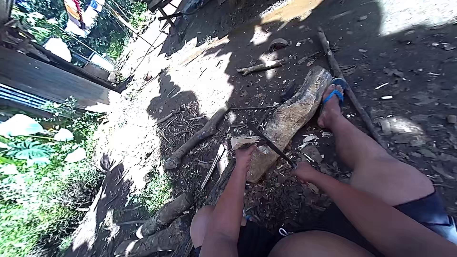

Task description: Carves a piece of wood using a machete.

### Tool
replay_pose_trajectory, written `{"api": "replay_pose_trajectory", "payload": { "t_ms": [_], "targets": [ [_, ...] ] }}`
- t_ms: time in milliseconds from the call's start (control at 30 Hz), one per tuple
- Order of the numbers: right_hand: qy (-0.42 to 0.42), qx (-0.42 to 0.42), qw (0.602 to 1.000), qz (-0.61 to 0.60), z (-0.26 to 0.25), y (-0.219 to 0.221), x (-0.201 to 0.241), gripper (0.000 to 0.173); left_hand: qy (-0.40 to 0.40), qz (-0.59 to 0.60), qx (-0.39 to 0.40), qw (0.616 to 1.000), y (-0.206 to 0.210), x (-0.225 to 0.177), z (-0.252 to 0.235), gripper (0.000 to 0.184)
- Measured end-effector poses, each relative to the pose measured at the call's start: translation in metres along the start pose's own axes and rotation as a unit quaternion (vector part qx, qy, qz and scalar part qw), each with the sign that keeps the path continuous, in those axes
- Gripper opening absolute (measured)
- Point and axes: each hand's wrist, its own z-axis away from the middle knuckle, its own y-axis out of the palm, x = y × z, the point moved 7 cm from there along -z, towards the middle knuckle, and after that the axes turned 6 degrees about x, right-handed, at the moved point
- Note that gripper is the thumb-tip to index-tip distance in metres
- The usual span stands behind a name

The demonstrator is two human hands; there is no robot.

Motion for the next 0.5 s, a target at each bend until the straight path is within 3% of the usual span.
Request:
{"api": "replay_pose_trajectory", "payload": {
  "t_ms": [67,167,333,500],
  "targets": [
    [0.000,0.000,1.000,0.003,0.001,0.001,0.000,0.032,-0.071,-0.058,0.008,0.996,-0.001,0.016,0.005,0.043],
    [0.001,-0.005,1.000,0.014,0.001,0.000,-0.001,0.032,-0.087,-0.063,-0.001,0.994,-0.008,0.026,0.004,0.033],
    [-0.011,-0.022,0.998,0.063,0.001,-0.002,0.000,0.038,-0.085,-0.031,-0.007,0.996,-0.020,0.025,-0.001,0.038],
    [-0.020,-0.026,0.998,0.059,0.001,0.001,0.001,0.036,-0.071,0.068,-0.045,0.994,-0.023,-0.009,0.003,0.058]
  ]
}}
